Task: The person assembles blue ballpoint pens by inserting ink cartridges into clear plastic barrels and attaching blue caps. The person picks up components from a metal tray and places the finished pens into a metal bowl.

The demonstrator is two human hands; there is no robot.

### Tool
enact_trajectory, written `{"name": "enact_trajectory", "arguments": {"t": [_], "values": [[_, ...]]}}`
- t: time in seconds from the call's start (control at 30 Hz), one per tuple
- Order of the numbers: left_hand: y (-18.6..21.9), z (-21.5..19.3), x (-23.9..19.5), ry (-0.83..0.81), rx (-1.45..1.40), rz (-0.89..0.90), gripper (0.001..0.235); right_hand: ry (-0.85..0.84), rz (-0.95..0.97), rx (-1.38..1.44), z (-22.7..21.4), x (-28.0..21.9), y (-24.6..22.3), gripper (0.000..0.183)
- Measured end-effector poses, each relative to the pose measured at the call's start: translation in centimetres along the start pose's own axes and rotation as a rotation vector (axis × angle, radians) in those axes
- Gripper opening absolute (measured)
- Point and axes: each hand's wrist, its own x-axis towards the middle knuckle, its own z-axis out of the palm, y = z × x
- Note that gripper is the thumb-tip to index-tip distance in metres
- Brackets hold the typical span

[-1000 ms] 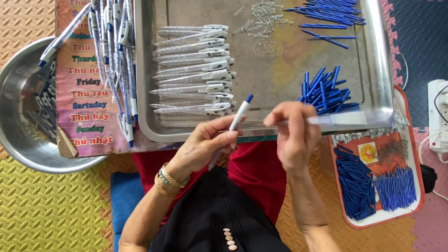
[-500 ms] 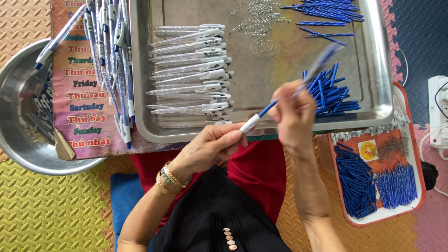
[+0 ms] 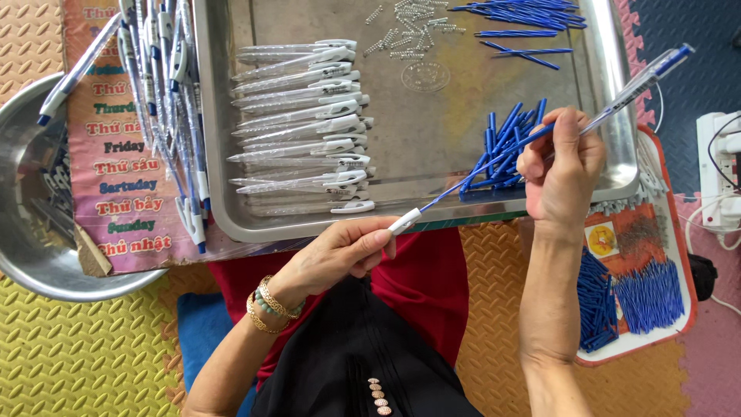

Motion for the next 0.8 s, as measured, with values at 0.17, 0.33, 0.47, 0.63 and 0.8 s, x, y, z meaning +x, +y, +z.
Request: {"name": "enact_trajectory", "arguments": {"t": [0.17,0.33,0.47,0.63,0.8], "values": [[-0.4,-0.3,0.2,-0.032,0.076,-0.001,0.051,0.009,0.031,-0.026,-1.5,-0.5,1.0,0.030],[0.2,0.0,0.8,-0.042,0.117,0.007,0.052,0.012,0.047,0.025,-1.2,-0.9,1.4,0.030],[1.7,0.5,1.7,-0.071,0.231,0.013,0.048,0.000,0.040,0.014,-0.6,-1.0,1.3,0.030],[2.0,0.5,3.1,-0.140,0.250,-0.024,0.054,-0.005,0.058,0.009,-0.7,-1.1,1.2,0.029],[0.6,-0.4,4.7,-0.160,0.135,-0.060,0.046,-0.010,0.064,-0.005,-1.1,-1.3,1.5,0.029]]}}
